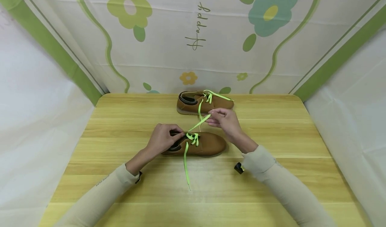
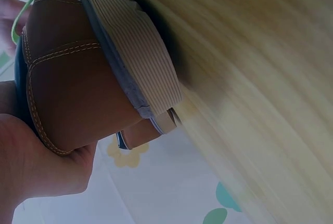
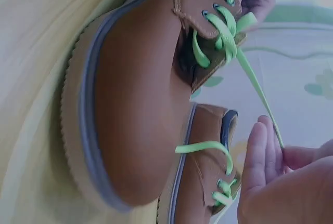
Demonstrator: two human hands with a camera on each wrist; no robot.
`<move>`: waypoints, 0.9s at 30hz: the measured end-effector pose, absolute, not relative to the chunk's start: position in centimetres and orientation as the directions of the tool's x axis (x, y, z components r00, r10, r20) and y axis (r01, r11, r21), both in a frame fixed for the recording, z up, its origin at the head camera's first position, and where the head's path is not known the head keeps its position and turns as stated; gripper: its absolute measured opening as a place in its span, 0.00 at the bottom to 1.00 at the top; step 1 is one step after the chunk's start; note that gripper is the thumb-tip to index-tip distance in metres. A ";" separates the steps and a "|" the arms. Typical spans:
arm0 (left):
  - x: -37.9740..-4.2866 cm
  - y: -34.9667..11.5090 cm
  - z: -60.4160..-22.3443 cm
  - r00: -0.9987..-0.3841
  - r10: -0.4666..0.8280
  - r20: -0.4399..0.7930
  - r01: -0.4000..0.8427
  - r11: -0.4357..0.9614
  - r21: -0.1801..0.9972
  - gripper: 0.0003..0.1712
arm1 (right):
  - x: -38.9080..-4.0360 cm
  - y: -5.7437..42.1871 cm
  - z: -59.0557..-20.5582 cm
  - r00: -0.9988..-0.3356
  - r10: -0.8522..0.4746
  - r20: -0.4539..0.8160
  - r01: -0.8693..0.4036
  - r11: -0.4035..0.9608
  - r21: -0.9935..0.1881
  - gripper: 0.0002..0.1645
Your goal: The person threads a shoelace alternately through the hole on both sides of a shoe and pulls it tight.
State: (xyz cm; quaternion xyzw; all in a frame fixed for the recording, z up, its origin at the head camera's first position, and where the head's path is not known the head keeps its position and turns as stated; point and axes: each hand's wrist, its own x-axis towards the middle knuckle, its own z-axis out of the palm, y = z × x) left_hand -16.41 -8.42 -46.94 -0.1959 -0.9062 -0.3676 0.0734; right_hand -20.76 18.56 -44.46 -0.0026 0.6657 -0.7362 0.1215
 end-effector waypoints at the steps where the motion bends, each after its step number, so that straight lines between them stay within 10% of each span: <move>1: -16.4 -8.4 -47.0 -0.913 0.302 0.276 0.409 0.654 0.637 0.02 | -20.8 18.9 -44.5 -0.970 -0.177 -0.164 0.184 -0.101 -0.978 0.15; 27: -16.5 -8.5 -47.2 -0.904 0.320 0.282 0.427 0.650 0.628 0.03 | -19.6 24.7 -47.3 -0.962 -0.074 -0.262 0.265 -0.031 -0.964 0.15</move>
